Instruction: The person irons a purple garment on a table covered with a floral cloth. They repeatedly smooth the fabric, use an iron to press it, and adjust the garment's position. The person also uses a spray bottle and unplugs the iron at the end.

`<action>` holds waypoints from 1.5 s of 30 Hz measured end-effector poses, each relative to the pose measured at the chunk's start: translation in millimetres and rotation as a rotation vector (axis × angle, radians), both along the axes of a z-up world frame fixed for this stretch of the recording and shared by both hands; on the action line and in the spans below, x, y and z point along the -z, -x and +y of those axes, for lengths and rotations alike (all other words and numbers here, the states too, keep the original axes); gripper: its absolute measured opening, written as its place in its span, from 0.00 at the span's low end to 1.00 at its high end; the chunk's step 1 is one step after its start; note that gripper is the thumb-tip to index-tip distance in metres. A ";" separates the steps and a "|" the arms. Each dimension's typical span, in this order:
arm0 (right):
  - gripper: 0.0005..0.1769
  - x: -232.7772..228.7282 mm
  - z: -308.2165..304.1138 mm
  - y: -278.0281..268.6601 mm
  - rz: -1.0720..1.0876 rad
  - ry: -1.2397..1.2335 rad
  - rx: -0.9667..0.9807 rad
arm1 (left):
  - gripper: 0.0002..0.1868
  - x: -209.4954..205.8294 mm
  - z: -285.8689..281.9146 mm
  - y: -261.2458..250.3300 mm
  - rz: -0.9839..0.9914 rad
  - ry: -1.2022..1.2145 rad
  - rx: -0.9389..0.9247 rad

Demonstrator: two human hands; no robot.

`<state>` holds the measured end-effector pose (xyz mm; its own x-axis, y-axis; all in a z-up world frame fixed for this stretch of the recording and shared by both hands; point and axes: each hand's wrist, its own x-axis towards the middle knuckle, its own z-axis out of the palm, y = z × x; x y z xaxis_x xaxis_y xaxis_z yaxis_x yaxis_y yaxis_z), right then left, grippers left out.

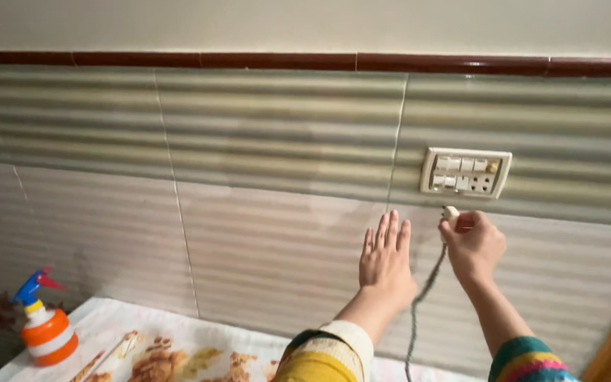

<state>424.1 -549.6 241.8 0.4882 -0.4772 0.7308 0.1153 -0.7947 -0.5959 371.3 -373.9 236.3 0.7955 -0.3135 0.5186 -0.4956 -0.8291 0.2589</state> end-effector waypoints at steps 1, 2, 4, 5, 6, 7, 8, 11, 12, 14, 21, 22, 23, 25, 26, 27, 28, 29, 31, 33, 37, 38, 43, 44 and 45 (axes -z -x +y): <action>0.15 2.0 6.4 14.2 0.007 -0.029 -0.044 | 0.49 -1.6 -0.3 3.7 -0.003 0.013 0.003; 0.15 1.7 10.4 29.3 -0.013 -0.042 -0.106 | 0.50 -3.8 -1.0 8.7 0.001 0.010 0.009; 0.15 -3.0 17.9 57.1 -0.055 -0.067 -0.238 | 0.51 -10.0 -0.9 19.7 0.008 0.007 0.014; 0.15 -5.8 21.5 69.6 -0.060 -0.055 -0.264 | 0.50 -12.9 0.7 25.8 0.020 0.015 0.007; 0.15 -9.3 24.6 80.2 -0.065 -0.044 -0.290 | 0.50 -15.7 2.4 32.3 0.032 0.023 -0.001; 0.15 -8.9 28.2 91.8 -0.064 -0.034 -0.316 | 0.49 -14.8 4.3 41.6 0.050 0.031 -0.008; 0.15 -6.9 32.5 102.3 -0.036 -0.040 -0.327 | 0.51 -12.6 5.8 52.0 0.090 0.055 -0.017; 0.16 1.2 42.7 122.8 0.030 -0.049 -0.363 | 0.51 -5.5 11.8 77.6 0.120 0.119 -0.047; 0.16 8.8 45.0 127.9 0.055 -0.048 -0.376 | 0.49 1.2 12.8 86.5 0.087 0.136 -0.056; 0.15 31.7 53.2 132.9 0.119 -0.039 -0.384 | 0.44 18.0 15.8 103.1 -0.016 0.225 -0.055; 0.23 169.4 82.6 156.8 0.108 -0.007 -0.651 | 0.43 44.1 33.2 151.6 -0.157 0.279 -0.059; 0.23 186.8 89.9 160.0 0.107 -0.035 -0.681 | 0.45 42.2 39.6 160.7 -0.140 0.260 -0.058; 0.23 202.8 96.9 164.0 0.129 -0.057 -0.690 | 0.43 40.3 46.4 171.4 -0.119 0.268 -0.036; 0.23 231.7 106.6 174.9 0.179 -0.100 -0.713 | 0.41 36.2 58.9 194.4 -0.081 0.283 0.007; 0.23 243.1 109.6 177.6 0.222 -0.109 -0.708 | 0.40 34.8 64.3 206.2 -0.094 0.271 0.020; 0.23 255.7 111.2 183.5 0.262 -0.120 -0.702 | 0.39 34.8 68.9 219.0 -0.107 0.258 0.032; 0.23 267.1 113.2 187.1 0.293 -0.131 -0.702 | 0.39 36.3 74.7 231.5 -0.120 0.245 0.045; 0.23 277.4 115.0 189.1 0.334 -0.134 -0.688 | 0.38 39.5 81.2 244.5 -0.123 0.237 0.073; 0.23 297.4 112.1 199.6 0.399 -0.142 -0.652 | 0.37 50.3 96.0 272.5 -0.126 0.222 0.131; 0.23 310.6 106.5 215.1 0.474 -0.126 -0.592 | 0.36 63.7 115.2 301.6 -0.096 0.214 0.173; 0.23 311.5 103.5 265.9 0.603 -0.074 -0.439 | 0.33 85.1 159.9 358.4 -0.014 0.256 0.268; 0.24 309.2 106.2 283.3 0.635 -0.047 -0.365 | 0.33 88.3 173.2 371.5 -0.024 0.222 0.269; 0.24 253.8 160.4 386.3 0.573 0.057 -0.099 | 0.41 107.3 233.5 448.9 -0.008 0.198 0.368; 0.23 243.5 175.1 410.1 0.516 0.072 -0.081 | 0.37 111.4 241.3 463.2 -0.040 0.151 0.340; 0.23 235.3 189.9 433.7 0.401 0.140 -0.081 | 0.34 117.0 250.0 477.5 -0.072 0.104 0.314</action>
<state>-9.5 -359.6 6.5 0.7787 -0.3349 0.5305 -0.0380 -0.8692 -0.4930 -106.2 -123.9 119.3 0.6287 -0.4801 0.6118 -0.7427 -0.6039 0.2893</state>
